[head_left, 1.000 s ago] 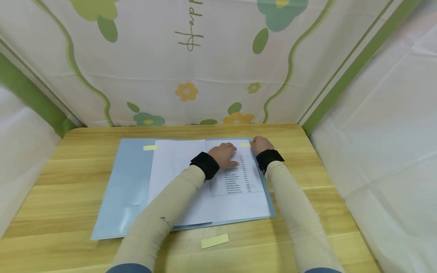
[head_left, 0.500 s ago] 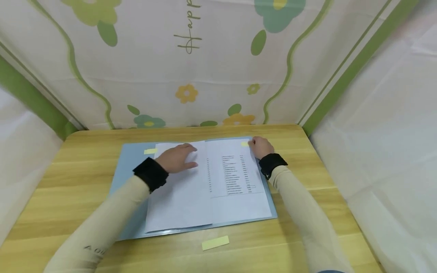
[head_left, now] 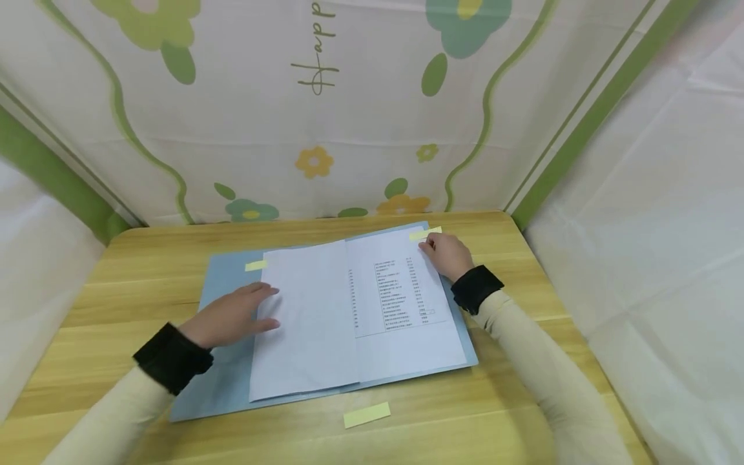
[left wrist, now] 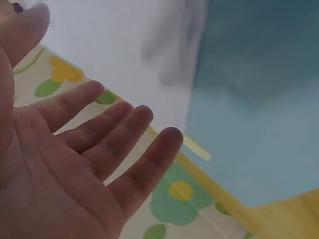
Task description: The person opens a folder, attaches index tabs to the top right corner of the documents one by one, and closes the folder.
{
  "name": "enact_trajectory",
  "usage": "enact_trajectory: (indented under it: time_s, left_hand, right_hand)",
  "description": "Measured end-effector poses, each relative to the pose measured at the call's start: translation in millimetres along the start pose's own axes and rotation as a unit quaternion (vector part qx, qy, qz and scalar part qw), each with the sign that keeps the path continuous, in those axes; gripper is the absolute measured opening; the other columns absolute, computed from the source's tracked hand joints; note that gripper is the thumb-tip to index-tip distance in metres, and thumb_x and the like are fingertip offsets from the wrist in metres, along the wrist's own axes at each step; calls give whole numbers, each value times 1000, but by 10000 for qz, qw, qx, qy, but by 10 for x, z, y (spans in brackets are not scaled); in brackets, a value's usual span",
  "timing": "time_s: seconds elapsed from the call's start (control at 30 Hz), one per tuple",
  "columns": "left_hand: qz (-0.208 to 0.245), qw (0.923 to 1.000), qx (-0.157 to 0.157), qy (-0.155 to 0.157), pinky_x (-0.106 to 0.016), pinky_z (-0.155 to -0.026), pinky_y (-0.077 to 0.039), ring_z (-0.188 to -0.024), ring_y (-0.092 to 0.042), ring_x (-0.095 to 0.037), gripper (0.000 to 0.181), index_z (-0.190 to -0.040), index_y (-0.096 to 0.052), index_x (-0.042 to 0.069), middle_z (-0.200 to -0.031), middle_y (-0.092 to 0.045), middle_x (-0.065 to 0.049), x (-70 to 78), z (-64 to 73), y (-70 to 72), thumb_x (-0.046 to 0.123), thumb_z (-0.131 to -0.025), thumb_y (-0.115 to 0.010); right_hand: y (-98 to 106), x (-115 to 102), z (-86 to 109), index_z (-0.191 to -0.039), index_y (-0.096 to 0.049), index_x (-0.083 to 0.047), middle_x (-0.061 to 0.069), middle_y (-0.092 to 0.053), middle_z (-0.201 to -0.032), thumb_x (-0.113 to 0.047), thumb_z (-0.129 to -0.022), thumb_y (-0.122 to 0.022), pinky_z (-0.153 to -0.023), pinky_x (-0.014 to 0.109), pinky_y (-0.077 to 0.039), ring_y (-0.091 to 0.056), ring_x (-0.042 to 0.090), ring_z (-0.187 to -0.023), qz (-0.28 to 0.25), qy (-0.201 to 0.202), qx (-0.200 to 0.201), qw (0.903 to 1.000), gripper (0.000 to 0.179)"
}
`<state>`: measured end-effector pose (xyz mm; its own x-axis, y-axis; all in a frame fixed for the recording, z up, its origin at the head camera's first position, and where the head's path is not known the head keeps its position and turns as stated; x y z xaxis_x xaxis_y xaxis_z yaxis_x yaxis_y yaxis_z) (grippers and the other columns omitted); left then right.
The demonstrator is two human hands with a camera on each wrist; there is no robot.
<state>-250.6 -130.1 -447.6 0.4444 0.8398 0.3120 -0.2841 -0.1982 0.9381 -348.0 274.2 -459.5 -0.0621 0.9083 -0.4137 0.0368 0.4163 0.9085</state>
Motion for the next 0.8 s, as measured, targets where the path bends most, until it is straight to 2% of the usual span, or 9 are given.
enact_trajectory:
  time_s: [0.13, 0.33, 0.43, 0.53, 0.67, 0.8]
  left_hand:
    - [67, 10000, 54, -21, -62, -103, -43, -131, -49, -49, 80, -142, -53, -5, -143, -51, -31, -180, 269, -106, 45, -86, -80]
    - [118, 9995, 233, -179, -66, -101, -42, -132, -44, -56, 107, -144, -49, -8, -146, -44, -37, -390, 633, -263, 50, -64, -92]
    - [338, 9994, 54, -108, -71, -102, -36, -134, -35, -62, 118, -147, -44, -9, -150, -34, -40, -448, 735, -382, 49, -58, -94]
    - [594, 9980, -188, 124, -75, -104, -29, -138, -26, -63, 125, -151, -39, -8, -155, -27, -40, -482, 783, -494, 51, -55, -95]
    - [616, 9973, -285, 277, -77, -104, -26, -140, -22, -62, 130, -154, -36, -5, -157, -22, -39, -495, 805, -574, 54, -53, -94]
    - [518, 9980, -241, 285, -77, -105, -25, -141, -21, -62, 131, -154, -35, -5, -158, -21, -39, -496, 809, -606, 53, -53, -95]
  right_hand:
    - [72, -125, 122, -93, -67, -4, 7, -54, -68, -26, -105, -60, -55, 31, -39, -55, 22, -61, 151, 218, -71, 9996, 26]
    - [168, -430, 346, -90, -66, -7, 4, -52, -65, -28, -103, -64, -54, 29, -37, -53, 19, -58, 498, 600, -299, 9965, 25]
    - [168, -663, 487, -88, -65, -10, 1, -51, -62, -30, -102, -65, -52, 28, -36, -51, 17, -56, 636, 998, -417, 9921, 24]
    - [111, -955, 656, -83, -63, -13, -2, -52, -61, -31, -100, -67, -51, 26, -36, -49, 14, -55, 707, 1452, -499, 9856, 26]
    - [-79, -1408, 921, -77, -60, -16, -7, -51, -60, -36, -99, -68, -47, 24, -38, -48, 9, -53, 1045, 2160, -546, 9693, 31]
    - [-339, -1883, 1222, -80, -62, -18, -8, -51, -59, -44, -101, -63, -42, 23, -37, -47, 6, -50, 1654, 2859, -686, 9414, 33]
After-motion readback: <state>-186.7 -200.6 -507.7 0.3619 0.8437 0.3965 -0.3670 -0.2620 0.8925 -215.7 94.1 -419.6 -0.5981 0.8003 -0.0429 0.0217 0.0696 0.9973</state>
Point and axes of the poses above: each hand's wrist, its own z-axis away from the middle knuckle, its own y-axis out of the back of the hand, x = y × z, the point moved 5 cm from there along -z, towards the middle knuckle
